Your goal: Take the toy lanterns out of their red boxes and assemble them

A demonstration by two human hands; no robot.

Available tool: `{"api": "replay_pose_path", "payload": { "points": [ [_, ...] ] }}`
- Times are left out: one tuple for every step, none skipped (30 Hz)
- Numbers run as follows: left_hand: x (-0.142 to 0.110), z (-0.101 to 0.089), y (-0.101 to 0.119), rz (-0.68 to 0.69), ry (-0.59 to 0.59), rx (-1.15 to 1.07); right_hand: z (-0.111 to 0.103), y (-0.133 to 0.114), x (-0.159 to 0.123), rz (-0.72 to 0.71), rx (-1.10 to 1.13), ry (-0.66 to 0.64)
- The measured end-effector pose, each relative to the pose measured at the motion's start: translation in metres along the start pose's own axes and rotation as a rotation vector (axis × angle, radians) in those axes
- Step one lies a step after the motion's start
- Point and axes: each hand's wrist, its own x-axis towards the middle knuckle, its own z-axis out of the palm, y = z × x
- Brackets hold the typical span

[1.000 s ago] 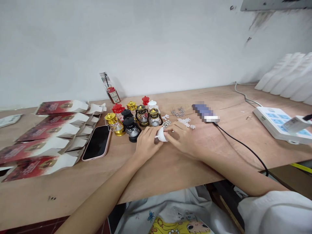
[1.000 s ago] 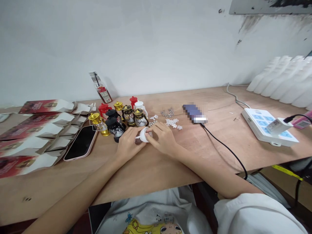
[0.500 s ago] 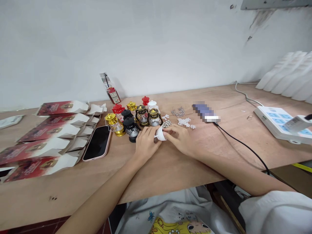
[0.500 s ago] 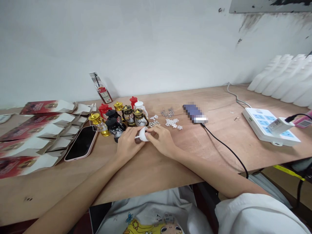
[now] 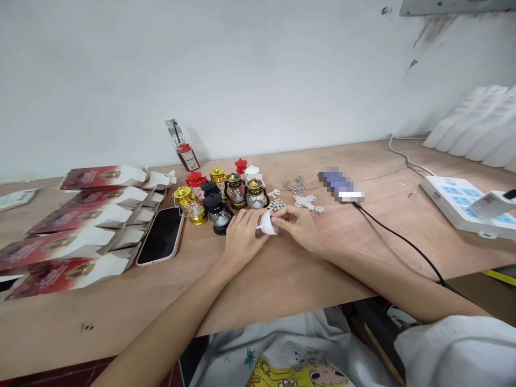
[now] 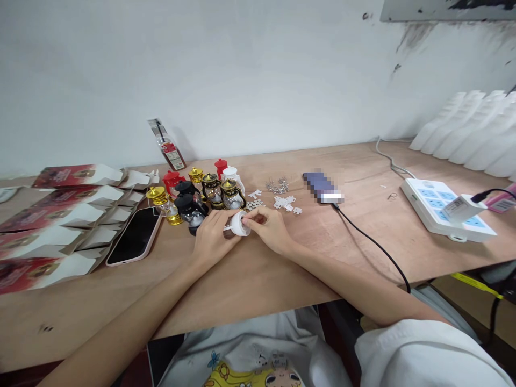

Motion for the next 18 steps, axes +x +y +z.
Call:
{"api": "replay_pose_path", "payload": {
  "points": [
    [0.0, 0.0, 0.0, 0.0, 0.001, -0.003, 0.0, 0.0, 0.0, -0.004, -0.011, -0.001],
    [0.0, 0.0, 0.0, 0.001, 0.002, -0.005, -0.001, -0.001, 0.0, -0.007, -0.02, -0.004],
    [0.0, 0.0, 0.0, 0.001, 0.004, -0.007, -0.001, -0.002, -0.001, -0.01, -0.026, -0.007],
    [0.0, 0.0, 0.0, 0.001, 0.008, -0.009, -0.001, -0.003, -0.001, -0.012, -0.03, -0.009],
    [0.0, 0.0, 0.0, 0.002, 0.015, -0.01, -0.001, -0.003, -0.001, -0.011, -0.032, -0.011],
    [0.0, 0.0, 0.0, 0.001, 0.022, -0.013, -0.001, -0.004, -0.002, -0.009, -0.033, -0.008],
    [0.0, 0.0, 0.0, 0.0, 0.031, -0.017, -0.001, -0.005, -0.002, -0.004, -0.034, -0.003],
    [0.0, 0.0, 0.0, -0.001, 0.039, -0.021, 0.0, -0.005, -0.003, 0.0, -0.036, 0.003],
    [0.0, 0.001, 0.0, -0.001, 0.044, -0.027, 0.0, -0.006, -0.003, 0.001, -0.039, 0.01],
    [0.0, 0.001, 0.0, -0.001, 0.046, -0.032, 0.0, -0.006, -0.003, -0.002, -0.044, 0.013],
    [0.0, 0.001, 0.0, -0.002, 0.047, -0.035, 0.0, -0.006, -0.003, -0.007, -0.051, 0.015],
    [0.0, 0.0, 0.0, -0.002, 0.045, -0.038, 0.0, -0.006, -0.003, -0.014, -0.06, 0.016],
    [0.0, 0.0, 0.0, -0.002, 0.043, -0.039, 0.0, -0.006, -0.004, -0.019, -0.074, 0.017],
    [0.0, 0.0, 0.0, -0.003, 0.041, -0.039, 0.0, -0.007, -0.004, -0.021, -0.092, 0.02],
    [0.0, 0.0, 0.0, -0.004, 0.041, -0.04, 0.0, -0.008, -0.004, -0.024, -0.111, 0.023],
    [-0.001, 0.0, 0.0, -0.004, 0.041, -0.04, 0.0, -0.009, -0.003, -0.027, -0.133, 0.025],
    [-0.001, 0.0, 0.0, -0.004, 0.043, -0.041, 0.0, -0.011, -0.003, -0.029, -0.157, 0.027],
    [-0.001, 0.001, 0.001, -0.004, 0.045, -0.041, 0.0, -0.013, -0.003, -0.031, -0.184, 0.03]
  ]
}}
